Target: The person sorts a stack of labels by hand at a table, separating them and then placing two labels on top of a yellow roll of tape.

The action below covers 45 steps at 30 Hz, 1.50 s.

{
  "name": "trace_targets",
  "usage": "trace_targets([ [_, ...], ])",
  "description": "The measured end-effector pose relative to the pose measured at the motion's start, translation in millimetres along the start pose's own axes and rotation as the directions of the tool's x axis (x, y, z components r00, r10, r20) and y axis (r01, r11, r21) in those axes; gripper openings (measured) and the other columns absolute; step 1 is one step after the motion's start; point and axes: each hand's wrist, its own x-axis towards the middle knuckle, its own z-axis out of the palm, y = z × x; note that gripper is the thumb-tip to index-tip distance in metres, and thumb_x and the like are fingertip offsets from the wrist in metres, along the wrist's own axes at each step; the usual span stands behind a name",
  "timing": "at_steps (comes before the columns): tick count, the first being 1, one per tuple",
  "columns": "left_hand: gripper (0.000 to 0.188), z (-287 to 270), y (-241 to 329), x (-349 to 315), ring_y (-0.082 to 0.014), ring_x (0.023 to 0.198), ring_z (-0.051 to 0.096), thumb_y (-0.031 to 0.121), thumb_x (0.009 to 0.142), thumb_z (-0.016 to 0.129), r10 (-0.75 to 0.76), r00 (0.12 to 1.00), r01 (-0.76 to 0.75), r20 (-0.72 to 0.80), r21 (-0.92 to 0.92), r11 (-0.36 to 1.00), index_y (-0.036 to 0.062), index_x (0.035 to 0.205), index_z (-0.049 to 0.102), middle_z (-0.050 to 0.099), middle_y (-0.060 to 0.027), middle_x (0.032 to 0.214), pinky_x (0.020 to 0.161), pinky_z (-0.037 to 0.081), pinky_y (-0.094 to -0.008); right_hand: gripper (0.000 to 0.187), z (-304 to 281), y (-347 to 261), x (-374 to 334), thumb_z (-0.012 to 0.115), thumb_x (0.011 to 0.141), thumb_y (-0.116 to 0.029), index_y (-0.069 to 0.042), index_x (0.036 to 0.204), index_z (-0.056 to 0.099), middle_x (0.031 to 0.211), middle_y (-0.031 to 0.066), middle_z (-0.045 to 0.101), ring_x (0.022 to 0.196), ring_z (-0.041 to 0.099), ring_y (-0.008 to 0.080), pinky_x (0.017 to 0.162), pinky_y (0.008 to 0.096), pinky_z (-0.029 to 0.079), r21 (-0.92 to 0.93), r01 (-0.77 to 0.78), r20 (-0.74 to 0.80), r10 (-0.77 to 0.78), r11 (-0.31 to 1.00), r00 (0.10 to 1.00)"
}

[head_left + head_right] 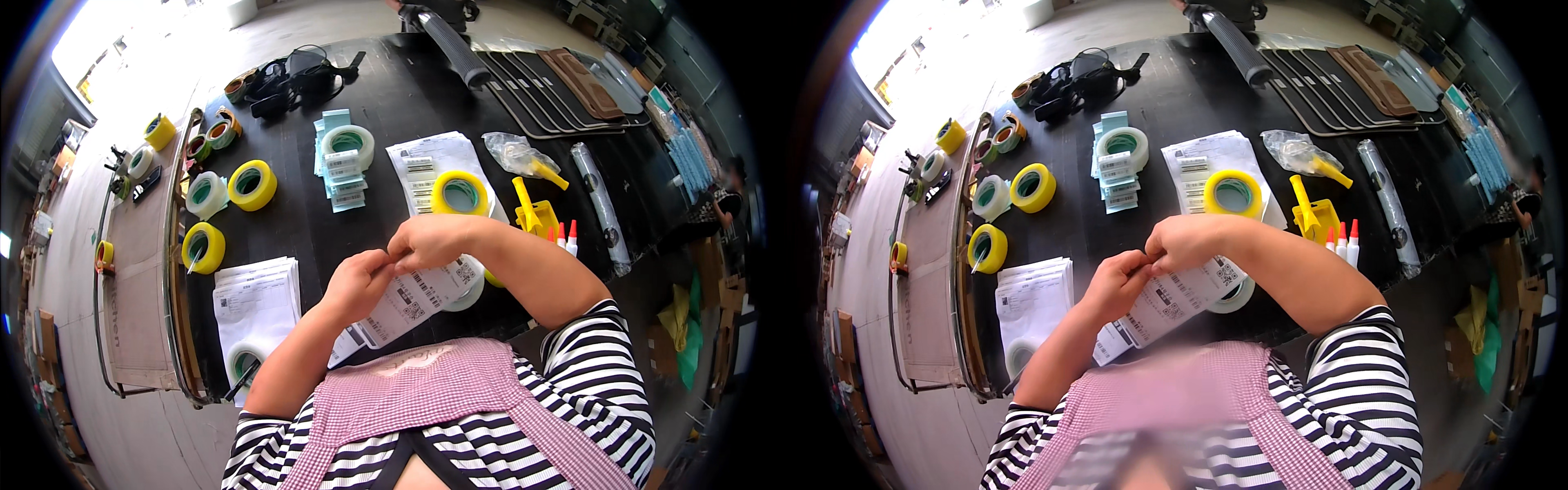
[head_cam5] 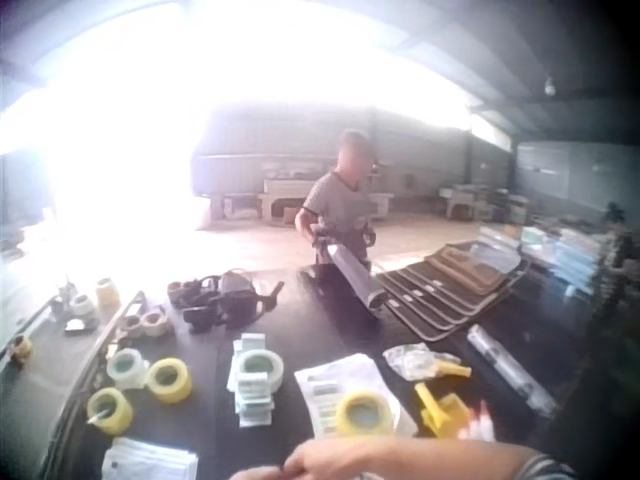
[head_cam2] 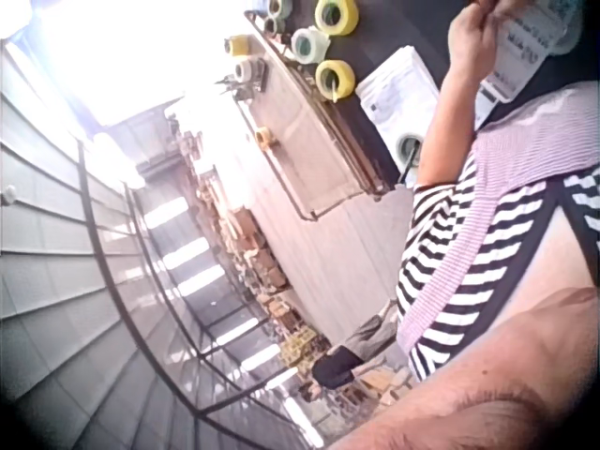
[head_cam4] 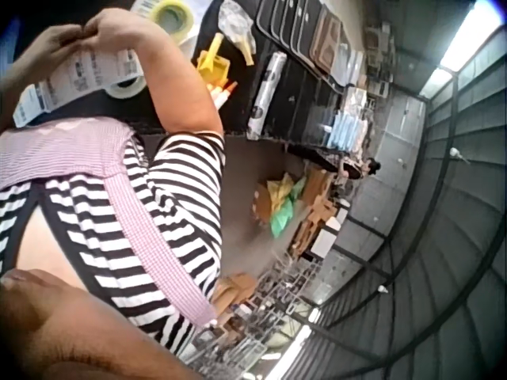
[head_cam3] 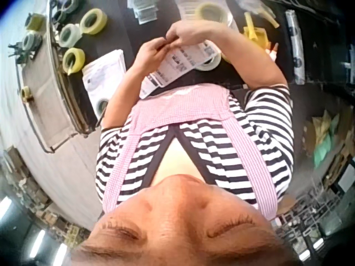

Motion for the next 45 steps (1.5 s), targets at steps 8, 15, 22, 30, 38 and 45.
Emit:
trace_targets([
  [8, 0.006, -0.7, 1.3, -5.2, -0.0288, 0.072, 0.059, 0.008, 0.087, 0.062, 0.055, 0.987, -0.067, -0.150, -0.077, 0.995, 0.0023, 0.087, 0.062, 0.061, -0.0116, 0.078, 0.066, 0.047, -0.0359, 0.018, -1.8, 4.2, 1.5, 0.065, 0.090, -0.023, -0.006, 0.092, 0.071, 0.078, 0.0067, 0.067, 0.071, 0.062, 0.0165, 0.068, 0.0311, 0.051, 0.182, 0.075, -0.041, -0.068, 0.980, 0.997],
  [15, 0.008, -4.4, 2.6, -5.9, -0.0258, 0.069, 0.056, 0.008, 0.089, 0.064, 0.310, 0.914, -0.293, -0.263, 0.102, 0.951, 0.0017, 0.085, 0.060, 0.057, -0.0106, 0.074, 0.063, 0.045, -0.0337, 0.017, 4.6, 16.2, 3.0, 0.064, 0.089, -0.020, -0.005, 0.091, 0.071, 0.080, 0.0040, 0.068, 0.072, 0.062, 0.0133, 0.068, 0.0296, 0.051, 0.346, 0.186, -0.116, -0.155, 0.919, 0.981],
  [22, 0.015, -21.8, 4.2, -5.4, -0.0157, 0.068, 0.056, 0.014, 0.094, 0.061, -0.008, 0.999, 0.003, -0.048, -0.093, 0.996, 0.0001, 0.090, 0.060, 0.059, -0.0081, 0.073, 0.064, 0.046, -0.0287, 0.024, -8.1, 18.9, -9.9, 0.067, 0.087, -0.024, 0.000, 0.092, 0.070, 0.082, 0.0071, 0.070, 0.077, 0.066, 0.0135, 0.071, 0.0291, 0.053, 0.256, 0.019, -0.003, -0.019, 0.967, 1.000],
  [30, 0.022, -21.7, -8.8, -7.7, -0.0091, 0.064, 0.051, 0.021, 0.094, 0.065, -0.185, 0.981, 0.195, 0.063, -0.246, 0.950, 0.0011, 0.086, 0.062, 0.059, -0.0024, 0.069, 0.060, 0.046, -0.0271, 0.019, -3.9, 27.6, -15.5, 0.067, 0.089, -0.020, -0.001, 0.087, 0.069, 0.075, 0.0041, 0.066, 0.067, 0.062, 0.0111, 0.062, 0.0264, 0.050, 0.289, 0.047, -0.082, -0.024, 0.956, 0.996],
  [38, 0.020, -11.8, -24.1, -14.1, -0.0086, 0.064, 0.053, 0.019, 0.094, 0.064, -0.165, 0.983, 0.131, -0.087, -0.304, 0.943, 0.0015, 0.086, 0.062, 0.060, -0.0027, 0.069, 0.059, 0.046, -0.0269, 0.018, 1.9, 45.2, -23.4, 0.069, 0.090, -0.019, -0.002, 0.087, 0.068, 0.076, 0.0043, 0.066, 0.068, 0.061, 0.0109, 0.064, 0.0259, 0.049, 0.340, 0.032, -0.193, 0.037, 0.940, 0.981],
  [45, 0.020, -12.0, -31.7, -15.3, -0.0074, 0.063, 0.051, 0.019, 0.095, 0.063, -0.232, 0.965, 0.195, -0.120, -0.261, 0.945, 0.0021, 0.085, 0.061, 0.059, -0.0017, 0.068, 0.058, 0.045, -0.0261, 0.024, -4.9, 60.0, -39.4, 0.066, 0.090, -0.023, 0.001, 0.094, 0.068, 0.084, 0.0107, 0.069, 0.077, 0.065, 0.0174, 0.072, 0.0317, 0.052, 0.241, -0.005, -0.200, 0.054, 0.971, 0.978],
])
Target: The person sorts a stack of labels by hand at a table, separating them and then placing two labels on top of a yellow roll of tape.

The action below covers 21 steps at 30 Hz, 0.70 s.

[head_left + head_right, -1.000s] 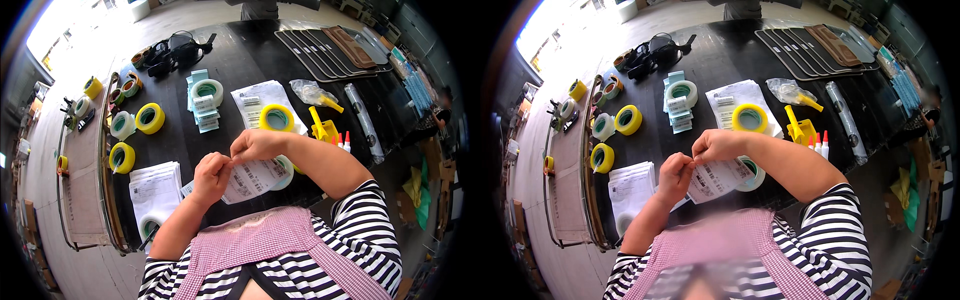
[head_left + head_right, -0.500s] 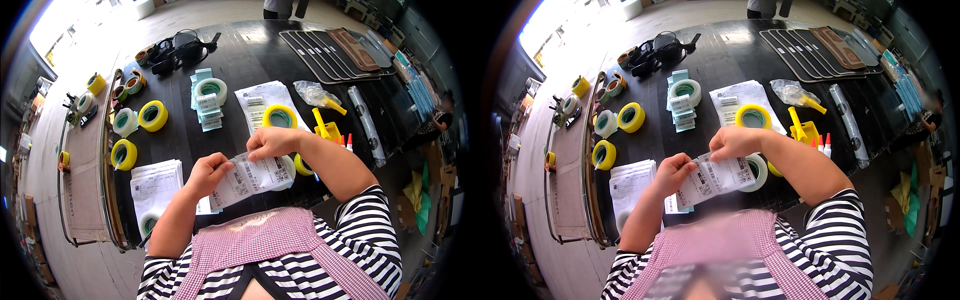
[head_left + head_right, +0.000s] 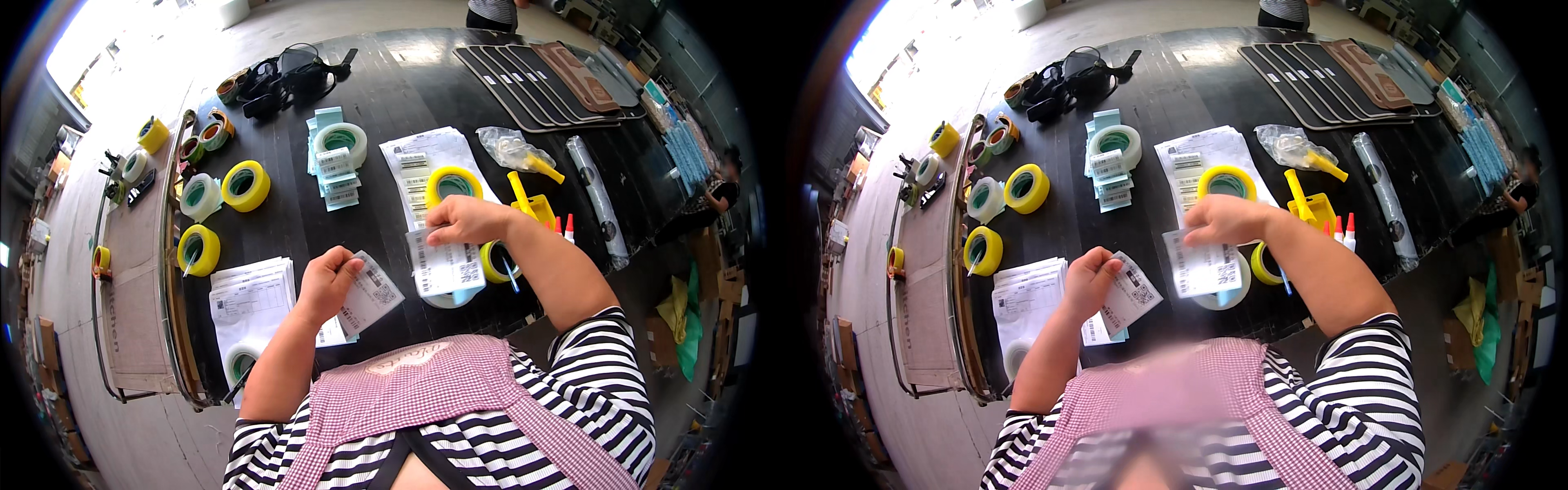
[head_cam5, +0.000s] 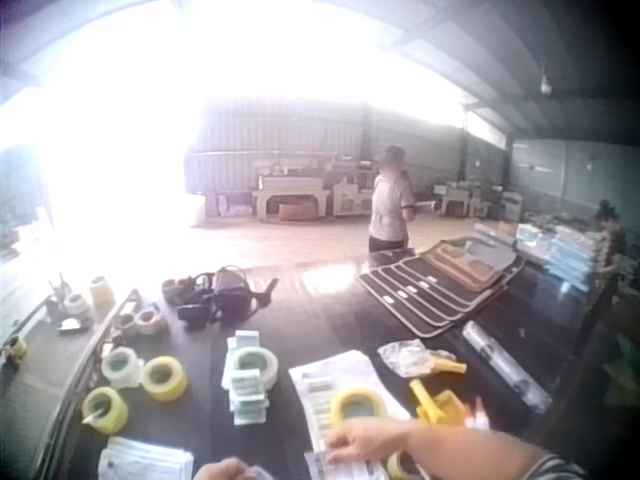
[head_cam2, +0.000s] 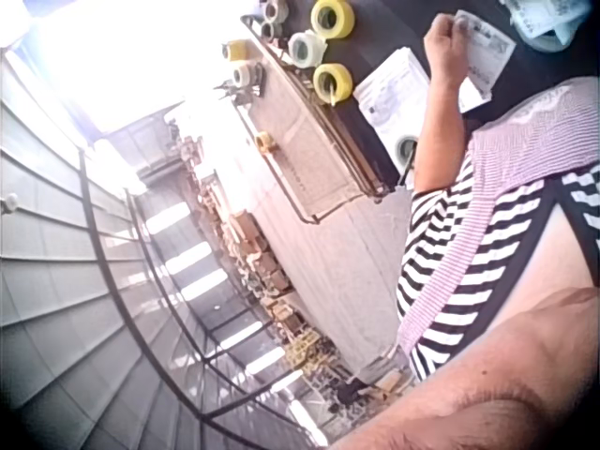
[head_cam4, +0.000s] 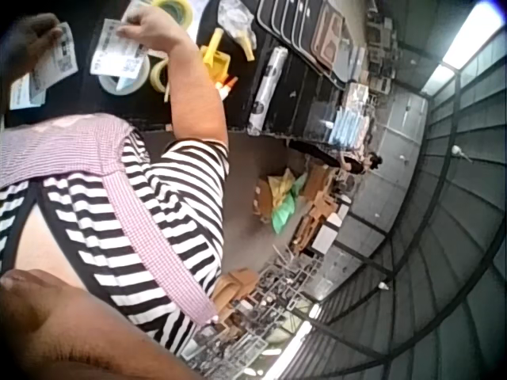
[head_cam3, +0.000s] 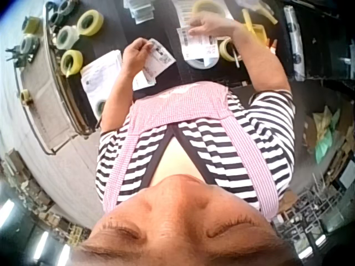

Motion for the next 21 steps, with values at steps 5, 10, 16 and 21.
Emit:
trace_targets([
  [5, 0.023, -7.3, 1.1, -0.6, -0.0066, 0.063, 0.049, 0.021, 0.097, 0.061, -0.050, 0.995, 0.048, -0.088, -0.032, 0.998, 0.0021, 0.084, 0.060, 0.058, -0.0001, 0.068, 0.058, 0.043, -0.0261, 0.018, -16.4, 17.3, -28.2, 0.066, 0.091, -0.017, -0.001, 0.082, 0.066, 0.078, 0.0026, 0.066, 0.066, 0.060, 0.0073, 0.064, 0.0251, 0.050, 0.211, -0.104, -0.048, 0.117, 0.972, 0.992],
  [10, 0.019, -1.5, -12.7, 22.0, -0.0064, 0.065, 0.048, 0.016, 0.096, 0.055, -0.113, 0.982, 0.065, -0.153, -0.290, 0.955, 0.0016, 0.086, 0.060, 0.056, 0.0005, 0.070, 0.058, 0.040, -0.0249, 0.016, 16.1, 27.6, -22.5, 0.060, 0.093, -0.012, 0.001, 0.104, 0.061, 0.089, 0.0039, 0.067, 0.070, 0.064, 0.0073, 0.067, 0.0215, 0.053, 0.757, 0.068, -0.170, 0.096, 0.650, 0.981],
  [16, 0.013, -15.6, 2.7, 61.5, -0.0103, 0.067, 0.055, 0.009, 0.091, 0.053, -0.278, 0.948, 0.191, -0.155, -0.422, 0.886, 0.0023, 0.097, 0.063, 0.061, -0.0022, 0.079, 0.061, 0.046, -0.0262, 0.036, 55.6, 51.9, 14.4, 0.045, 0.091, 0.004, -0.001, 0.126, 0.050, 0.108, 0.0118, 0.064, 0.091, 0.064, 0.0157, 0.084, 0.0277, 0.051, 0.686, 0.320, -0.616, 0.288, 0.653, 0.733],
  [21, 0.017, -36.7, -7.7, 82.6, -0.0183, 0.080, 0.064, 0.012, 0.095, 0.058, -0.340, 0.936, 0.199, -0.087, -0.666, 0.719, 0.0004, 0.107, 0.059, 0.064, -0.0086, 0.092, 0.071, 0.056, -0.0354, 0.042, 68.9, 54.7, 42.2, 0.043, 0.088, 0.007, -0.008, 0.125, 0.059, 0.104, 0.0127, 0.065, 0.092, 0.065, 0.0214, 0.084, 0.0299, 0.050, 0.263, 0.413, -0.860, 0.017, 0.872, 0.511],
])
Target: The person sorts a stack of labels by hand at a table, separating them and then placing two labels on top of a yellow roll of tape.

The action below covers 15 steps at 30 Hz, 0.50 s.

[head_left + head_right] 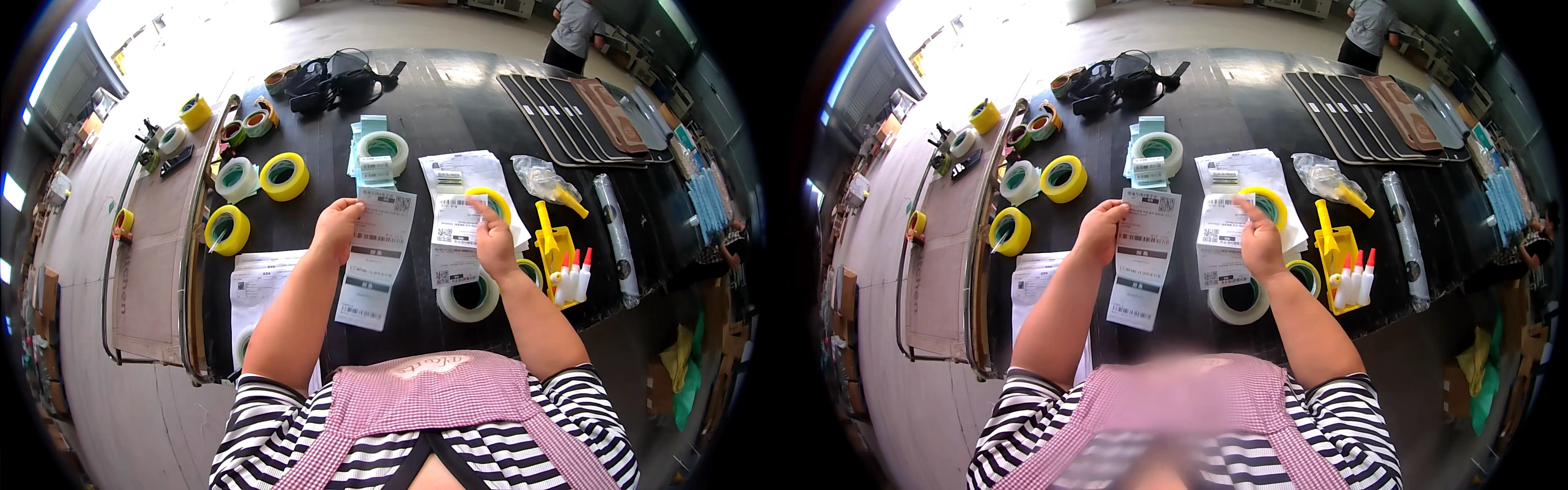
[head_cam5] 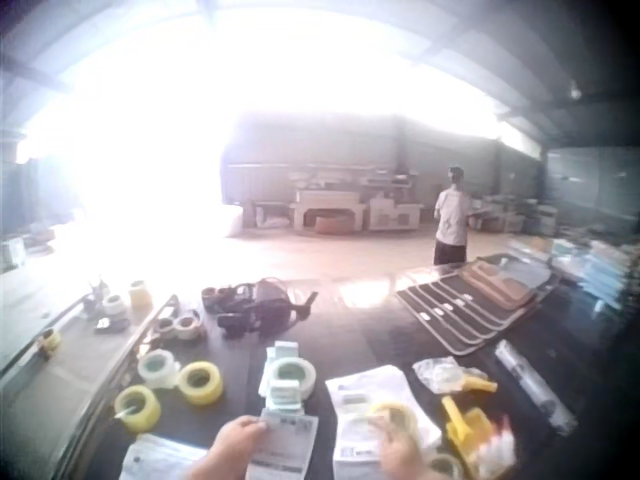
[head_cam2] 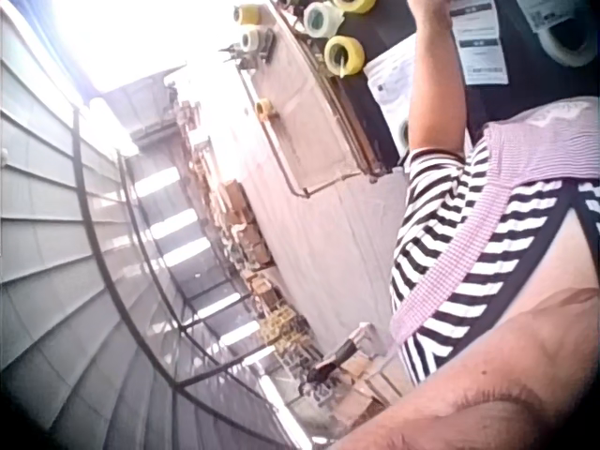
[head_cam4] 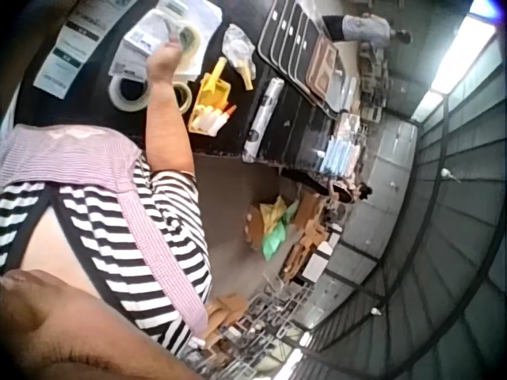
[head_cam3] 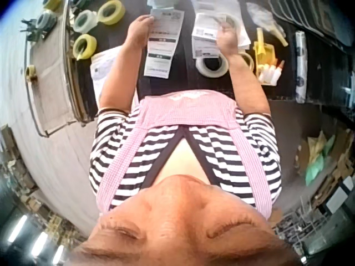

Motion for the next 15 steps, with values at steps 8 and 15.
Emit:
trace_targets([
  [8, 0.021, -2.8, 11.9, -10.8, -0.0209, 0.088, 0.065, 0.011, 0.097, 0.056, -0.031, 0.999, 0.031, 0.010, -0.095, 0.995, -0.0017, 0.113, 0.057, 0.064, -0.0116, 0.100, 0.078, 0.057, -0.0370, 0.031, 41.7, -11.6, 22.9, 0.064, 0.086, -0.015, -0.002, 0.113, 0.067, 0.107, 0.0189, 0.066, 0.103, 0.062, 0.0327, 0.093, 0.0371, 0.047, -0.181, 0.303, 0.083, -0.292, 0.936, 0.953],
  [15, 0.034, 1.6, 18.7, -16.6, -0.0214, 0.104, 0.060, 0.014, 0.098, 0.057, 0.026, 1.000, -0.024, 0.006, -0.245, 0.969, 0.0000, 0.128, 0.051, 0.062, -0.0128, 0.115, 0.092, 0.050, -0.0360, 0.025, 94.3, -7.7, -5.3, 0.071, 0.086, -0.016, 0.001, 0.104, 0.069, 0.102, 0.0098, 0.068, 0.090, 0.064, 0.0178, 0.081, 0.0309, 0.051, 0.060, -0.151, 0.510, 0.100, 0.987, 0.855],
])
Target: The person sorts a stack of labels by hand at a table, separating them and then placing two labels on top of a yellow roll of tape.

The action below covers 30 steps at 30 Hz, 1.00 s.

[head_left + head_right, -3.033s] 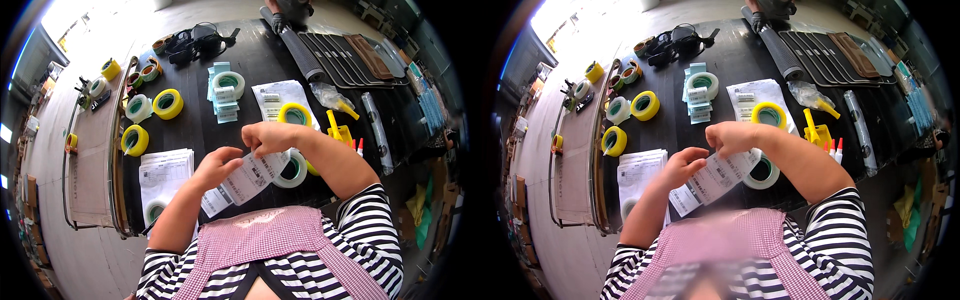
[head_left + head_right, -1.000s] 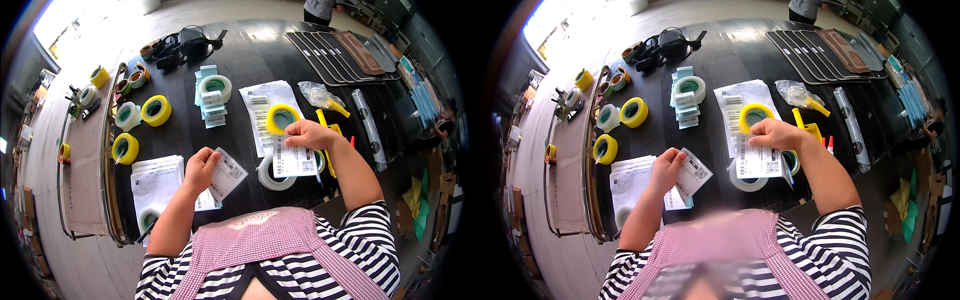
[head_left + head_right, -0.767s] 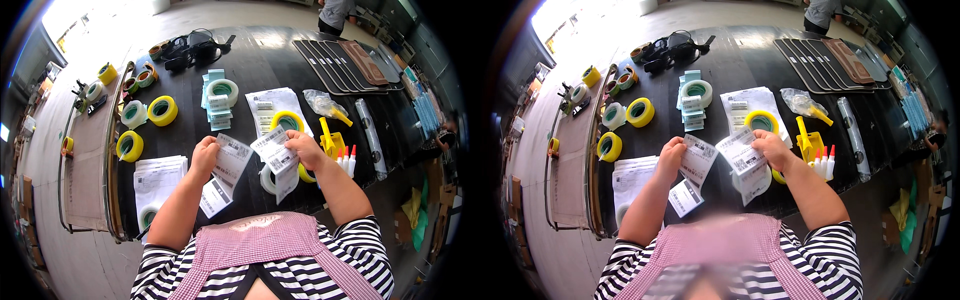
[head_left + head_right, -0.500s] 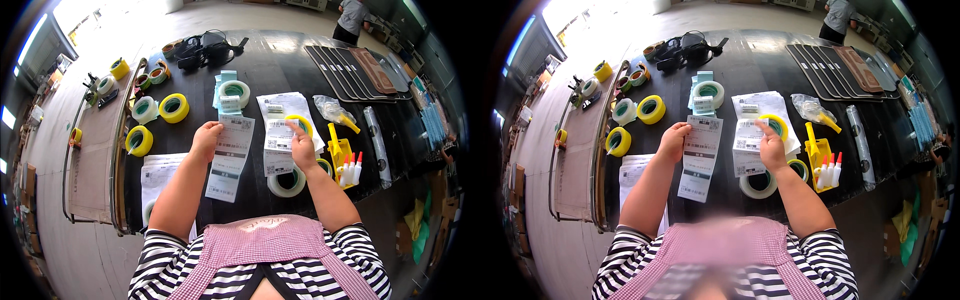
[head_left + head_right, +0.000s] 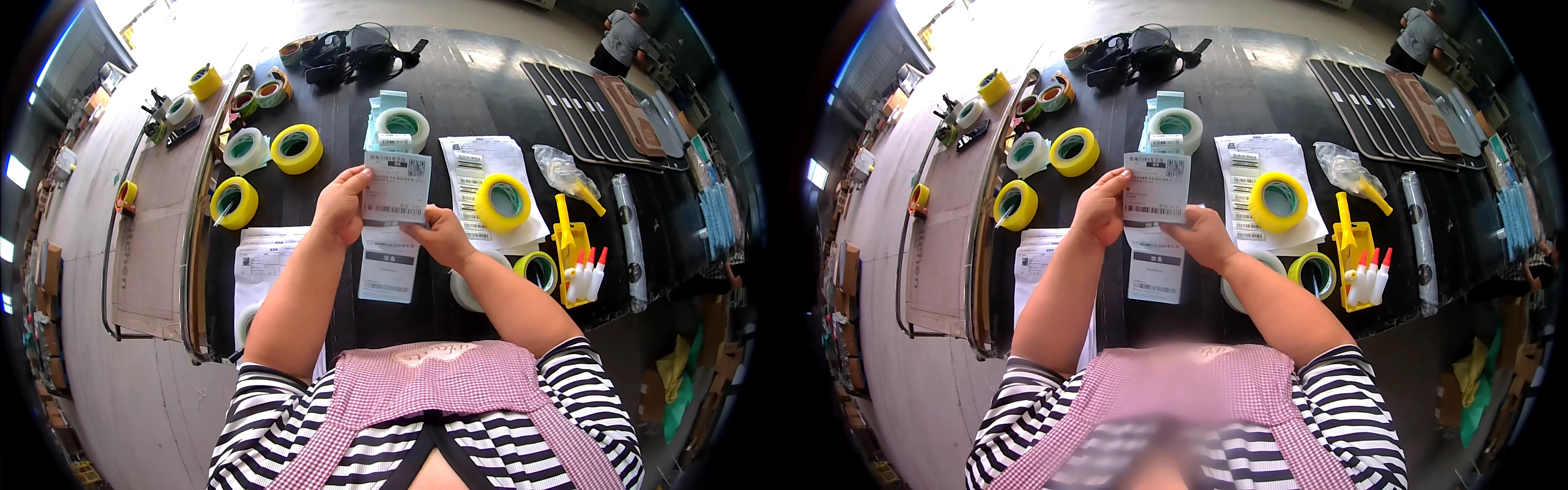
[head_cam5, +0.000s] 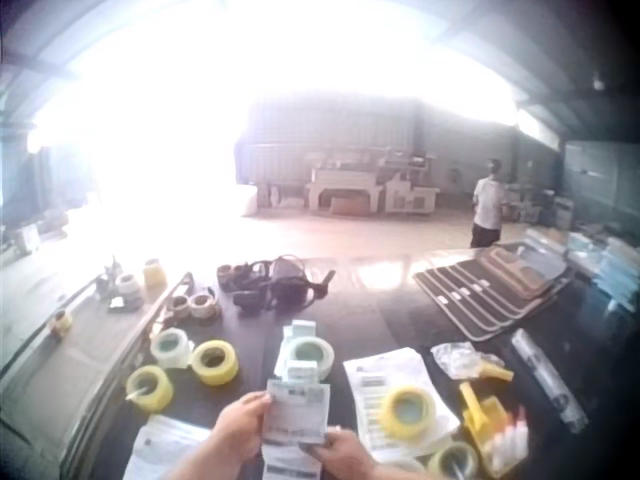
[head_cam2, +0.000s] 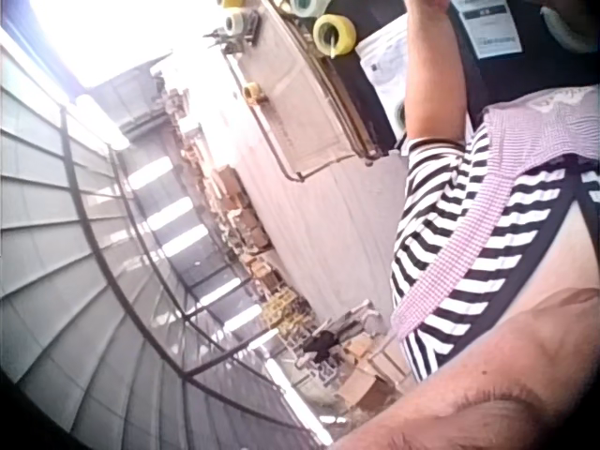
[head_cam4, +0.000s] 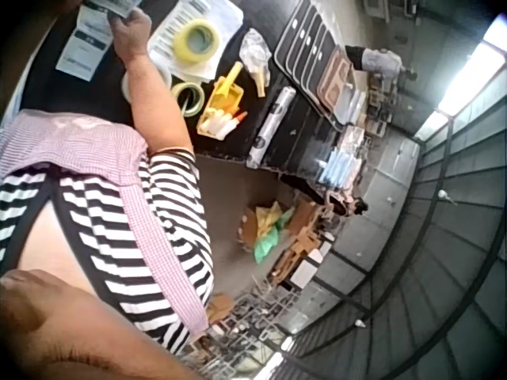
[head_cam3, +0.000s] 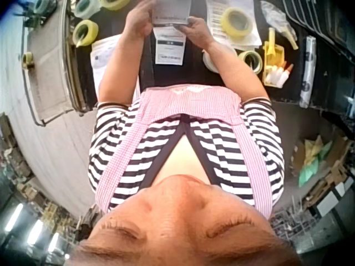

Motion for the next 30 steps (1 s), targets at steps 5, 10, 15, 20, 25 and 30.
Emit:
trace_targets([
  [5, 0.068, -33.4, -22.1, -16.3, -0.0245, 0.123, 0.050, 0.024, 0.095, 0.064, 0.135, 0.982, -0.138, 0.134, 0.011, 0.990, 0.0004, 0.148, 0.027, 0.051, -0.0158, 0.135, 0.106, 0.038, -0.0365, 0.020, -7.1, -1.2, 8.8, 0.065, 0.092, -0.013, 0.003, 0.104, 0.065, 0.099, 0.0101, 0.069, 0.085, 0.066, 0.0156, 0.078, 0.0301, 0.054, 0.460, -0.125, -0.149, 0.215, 0.879, 0.965],
  [10, 0.077, -42.3, -64.0, -68.2, -0.0220, 0.123, 0.053, 0.010, 0.085, 0.074, 0.034, 0.927, -0.123, 0.373, 0.219, 0.968, -0.0005, 0.146, 0.028, 0.053, -0.0142, 0.132, 0.104, 0.043, -0.0367, 0.016, -21.4, -8.2, 16.4, 0.064, 0.092, -0.012, 0.002, 0.100, 0.065, 0.096, 0.0105, 0.069, 0.082, 0.066, 0.0152, 0.074, 0.0295, 0.054, 0.575, -0.026, -0.303, 0.243, 0.817, 0.921],
  [15, 0.057, -61.1, -78.5, -94.8, -0.0138, 0.095, 0.063, -0.001, 0.080, 0.072, -0.177, 0.938, -0.018, 0.299, 0.551, 0.835, 0.0015, 0.131, 0.047, 0.065, -0.0083, 0.108, 0.086, 0.050, -0.0279, 0.012, -42.6, -3.0, 27.7, 0.065, 0.092, -0.012, 0.000, 0.094, 0.066, 0.089, 0.0085, 0.069, 0.074, 0.063, 0.0131, 0.067, 0.0285, 0.053, 0.506, 0.012, -0.422, 0.235, 0.862, 0.876],
  [20, 0.041, -53.7, -84.6, -97.8, -0.0120, 0.088, 0.061, 0.001, 0.079, 0.074, 0.046, 0.934, -0.299, 0.353, 0.707, 0.641, 0.0037, 0.117, 0.058, 0.066, -0.0047, 0.100, 0.083, 0.049, -0.0254, 0.011, -62.6, -5.8, 34.9, 0.066, 0.091, -0.013, -0.002, 0.089, 0.064, 0.084, 0.0059, 0.066, 0.071, 0.061, 0.0122, 0.066, 0.0278, 0.052, 0.587, 0.058, -0.439, 0.257, 0.807, 0.861],
  [25, 0.024, -41.6, -96.6, -71.4, -0.0116, 0.090, 0.062, 0.004, 0.083, 0.071, -0.062, 0.966, -0.099, 0.253, 0.575, 0.812, 0.0017, 0.104, 0.062, 0.068, -0.0045, 0.098, 0.085, 0.048, -0.0264, 0.010, -60.2, -30.8, 38.8, 0.065, 0.092, -0.012, -0.002, 0.090, 0.064, 0.087, 0.0079, 0.067, 0.074, 0.063, 0.0137, 0.069, 0.0286, 0.054, 0.622, 0.069, -0.427, 0.264, 0.780, 0.865],
  [30, 0.021, -42.0, -101.8, -66.9, -0.0112, 0.096, 0.061, 0.003, 0.088, 0.065, -0.129, 0.934, -0.022, 0.334, 0.413, 0.910, 0.0017, 0.108, 0.059, 0.067, -0.0049, 0.104, 0.087, 0.049, -0.0282, 0.010, -71.0, -44.0, 39.2, 0.064, 0.093, -0.012, -0.003, 0.090, 0.062, 0.089, 0.0085, 0.067, 0.077, 0.065, 0.0163, 0.072, 0.0312, 0.056, 0.580, 0.107, -0.474, 0.227, 0.808, 0.851],
])
